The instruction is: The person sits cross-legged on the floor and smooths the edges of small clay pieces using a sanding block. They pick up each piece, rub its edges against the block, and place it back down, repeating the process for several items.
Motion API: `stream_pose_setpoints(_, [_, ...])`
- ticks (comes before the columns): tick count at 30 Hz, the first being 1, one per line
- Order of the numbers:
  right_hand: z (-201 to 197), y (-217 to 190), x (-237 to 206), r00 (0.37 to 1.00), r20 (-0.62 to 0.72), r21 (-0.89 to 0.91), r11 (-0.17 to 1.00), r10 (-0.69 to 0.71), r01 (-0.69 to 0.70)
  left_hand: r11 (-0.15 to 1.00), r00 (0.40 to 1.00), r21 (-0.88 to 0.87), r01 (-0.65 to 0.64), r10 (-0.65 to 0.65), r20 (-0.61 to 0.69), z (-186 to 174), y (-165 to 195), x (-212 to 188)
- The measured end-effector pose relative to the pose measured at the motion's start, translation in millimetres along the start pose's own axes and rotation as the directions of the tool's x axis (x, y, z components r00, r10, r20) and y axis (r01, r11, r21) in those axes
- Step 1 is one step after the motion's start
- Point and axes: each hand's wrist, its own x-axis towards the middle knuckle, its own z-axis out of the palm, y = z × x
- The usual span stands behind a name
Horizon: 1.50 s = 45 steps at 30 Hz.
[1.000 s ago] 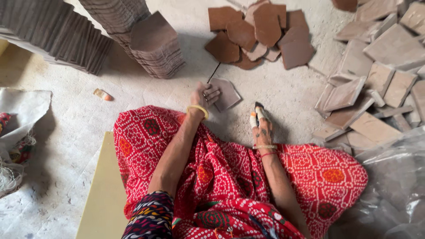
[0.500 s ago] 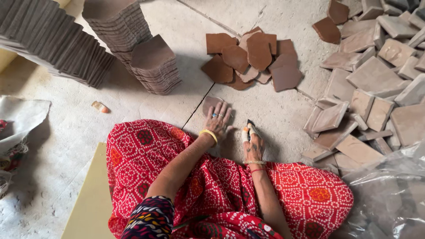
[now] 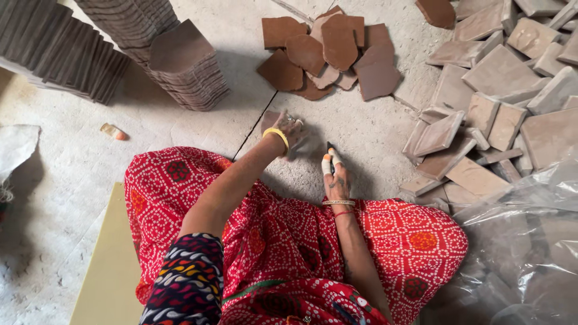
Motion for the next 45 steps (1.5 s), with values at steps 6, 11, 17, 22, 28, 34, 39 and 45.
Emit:
stream_pose_setpoints(6, [4, 5, -4, 0.998, -0.042, 0.063, 0.997, -0.037, 0.040, 0.994, 0.997, 0.073, -0.076, 0.076, 0.003, -5, -20, -2])
stream_pose_setpoints(11, [8, 12, -7, 0.991, -0.088, 0.071, 0.992, -0.096, 0.102, 0.870, 0.980, -0.483, 0.100, -0.171, -0.105, 11, -39, -31])
stream_pose_setpoints(17, [0, 15, -11, 0.991, -0.125, 0.545, 0.831, -0.056, 0.116, 0.523, 0.756, -0.842, -0.129, -0.497, -0.425, 54, 18, -44])
stream_pose_setpoints(22, [13, -20, -40, 0.989, 0.027, 0.231, 0.963, -0.147, 0.137, 0.683, 0.633, -0.675, -0.278, -0.399, -0.664, 89, 62, -22])
stream_pose_setpoints(28, [28, -51, -46, 0.786, -0.197, 0.243, 0.747, -0.586, 0.618, 0.656, 0.533, -0.647, -0.388, -0.413, -0.739, 103, 53, -20])
stream_pose_setpoints(34, [32, -53, -36, 0.974, 0.024, 0.236, 0.948, -0.226, 0.214, 0.509, 0.689, -0.745, -0.432, -0.346, -0.636, 104, 33, -24])
stream_pose_setpoints(39, [41, -52, -43, 0.753, -0.177, 0.143, 0.741, -0.634, 0.657, 0.522, 0.724, -0.766, -0.375, -0.351, -0.594, 108, 26, -22])
stream_pose_setpoints(45, [15, -30, -28, 0.931, -0.066, 0.068, 0.929, -0.360, 0.364, 0.198, 0.652, -0.752, -0.628, -0.393, -0.648, 107, 26, -35])
